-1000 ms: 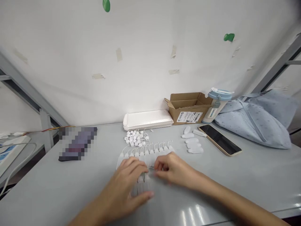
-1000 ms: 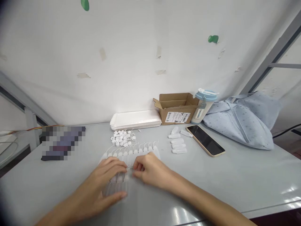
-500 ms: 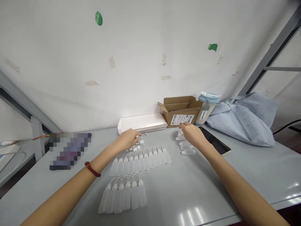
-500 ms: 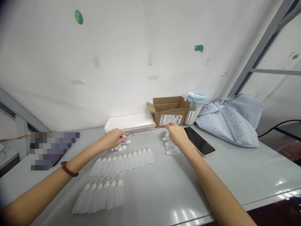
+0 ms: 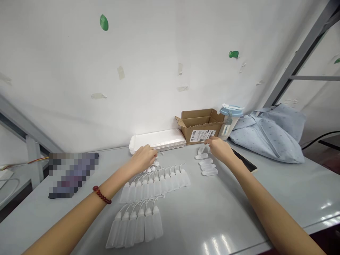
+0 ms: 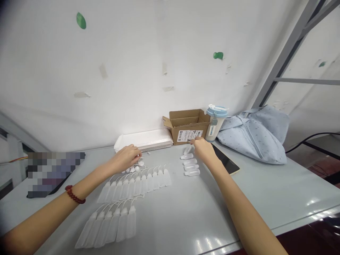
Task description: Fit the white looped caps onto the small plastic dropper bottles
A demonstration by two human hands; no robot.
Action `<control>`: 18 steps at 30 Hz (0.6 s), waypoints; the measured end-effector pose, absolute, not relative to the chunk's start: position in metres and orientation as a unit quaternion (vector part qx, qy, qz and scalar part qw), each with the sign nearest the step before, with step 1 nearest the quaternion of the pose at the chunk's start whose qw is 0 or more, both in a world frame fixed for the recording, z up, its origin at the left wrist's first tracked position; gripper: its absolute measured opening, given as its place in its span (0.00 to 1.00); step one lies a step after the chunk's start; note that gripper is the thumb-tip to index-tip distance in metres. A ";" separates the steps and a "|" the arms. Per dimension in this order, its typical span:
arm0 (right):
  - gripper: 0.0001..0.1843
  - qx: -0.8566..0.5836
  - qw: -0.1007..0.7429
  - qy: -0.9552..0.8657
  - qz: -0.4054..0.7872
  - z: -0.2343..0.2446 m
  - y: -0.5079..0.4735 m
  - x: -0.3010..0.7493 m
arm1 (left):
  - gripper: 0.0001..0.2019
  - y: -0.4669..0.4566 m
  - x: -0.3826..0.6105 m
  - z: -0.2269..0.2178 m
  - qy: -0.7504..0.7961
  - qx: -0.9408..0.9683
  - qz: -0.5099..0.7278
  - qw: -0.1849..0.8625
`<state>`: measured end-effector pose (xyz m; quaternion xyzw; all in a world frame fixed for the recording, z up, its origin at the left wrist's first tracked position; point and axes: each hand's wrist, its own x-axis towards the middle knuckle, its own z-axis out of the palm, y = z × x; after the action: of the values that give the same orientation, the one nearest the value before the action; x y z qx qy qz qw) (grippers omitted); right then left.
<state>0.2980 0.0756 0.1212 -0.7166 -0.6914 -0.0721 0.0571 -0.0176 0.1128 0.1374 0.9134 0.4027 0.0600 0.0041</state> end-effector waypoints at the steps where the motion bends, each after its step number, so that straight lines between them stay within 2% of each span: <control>1: 0.19 -0.719 0.055 -0.690 -0.070 0.121 0.076 0.299 | 0.11 0.111 -0.018 0.140 0.401 0.914 0.064 0.004; 13: 0.16 -0.748 0.015 -0.664 -0.015 0.121 0.074 0.300 | 0.09 0.105 -0.036 0.142 0.429 0.880 0.181 0.097; 18: 0.16 -0.745 0.024 -0.667 -0.006 0.119 0.073 0.298 | 0.08 0.102 -0.035 0.142 0.452 0.849 0.230 0.148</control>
<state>0.2976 0.0727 0.1186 -0.7445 -0.6671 -0.0061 0.0237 -0.0348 0.1021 0.1417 0.8490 0.4523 0.2297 0.1479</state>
